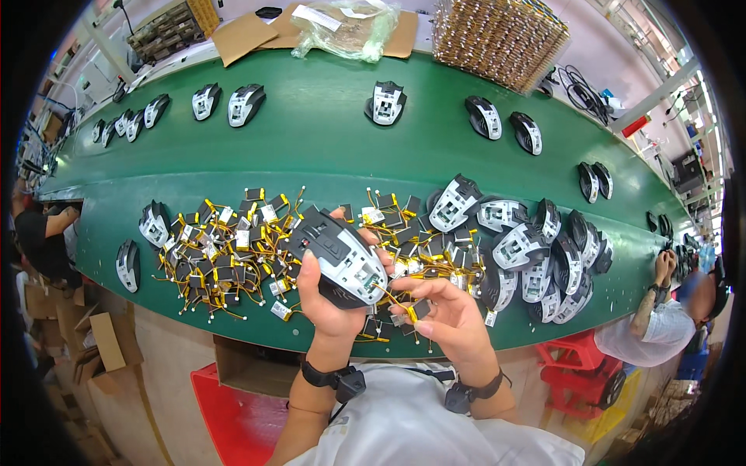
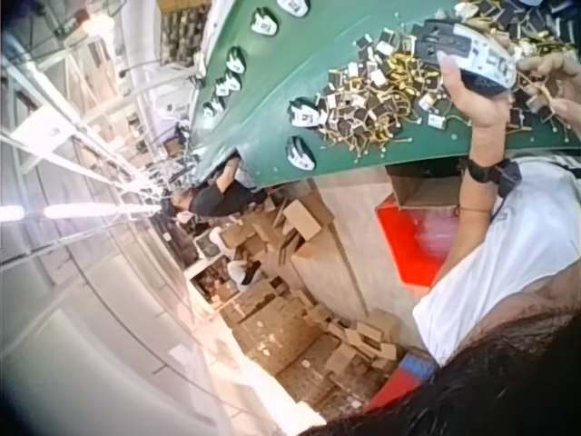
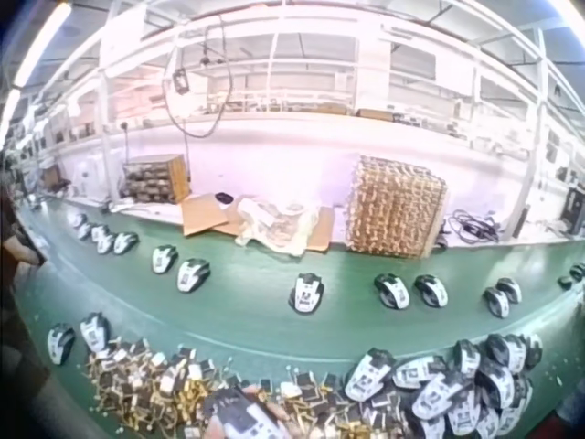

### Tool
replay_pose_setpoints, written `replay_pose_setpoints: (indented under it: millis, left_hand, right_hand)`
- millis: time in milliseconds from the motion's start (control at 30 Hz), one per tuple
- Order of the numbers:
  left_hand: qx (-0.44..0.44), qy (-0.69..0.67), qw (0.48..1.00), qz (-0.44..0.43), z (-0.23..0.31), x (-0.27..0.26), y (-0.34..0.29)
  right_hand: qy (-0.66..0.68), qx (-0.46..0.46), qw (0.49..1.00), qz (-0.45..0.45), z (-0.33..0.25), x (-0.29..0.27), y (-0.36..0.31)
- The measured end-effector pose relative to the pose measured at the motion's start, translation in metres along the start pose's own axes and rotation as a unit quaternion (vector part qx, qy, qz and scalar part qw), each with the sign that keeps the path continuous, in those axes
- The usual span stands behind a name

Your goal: The person assembles electronic devices at a factory workstation. They pick up a device casing, insert a small battery, and connect a yellow wire harness to the internal circuitry. The person repeats this process for multiple units, placing the finished devices on the table.

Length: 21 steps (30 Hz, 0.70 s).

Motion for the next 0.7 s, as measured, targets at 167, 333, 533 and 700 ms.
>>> replay_pose_setpoints:
  millis: [167,333,533,700]
  left_hand:
    - [0.003,0.022,1.000,0.008,-0.002,-0.001,0.000]
    - [-0.012,0.011,1.000,-0.009,-0.013,0.002,-0.005]
    - [-0.015,-0.021,1.000,-0.018,-0.010,0.001,-0.006]
    - [-0.009,-0.013,1.000,-0.018,-0.012,-0.002,-0.005]
  right_hand:
    - [-0.026,-0.031,0.999,0.006,-0.011,-0.008,-0.005]
    - [0.117,-0.056,0.992,-0.012,-0.007,-0.008,0.005]
    - [0.020,0.008,0.997,-0.077,0.011,0.029,0.009]
    - [-0.028,-0.097,0.990,-0.103,0.011,0.031,0.011]
Point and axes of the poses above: each hand's wrist, its own y-axis towards the middle knuckle, its own x-axis out of the palm, z = x × y, the point moved 6 cm from there along y, towards the middle knuckle, and after that the axes turned 1 degree about y, right-handed, at the moved point
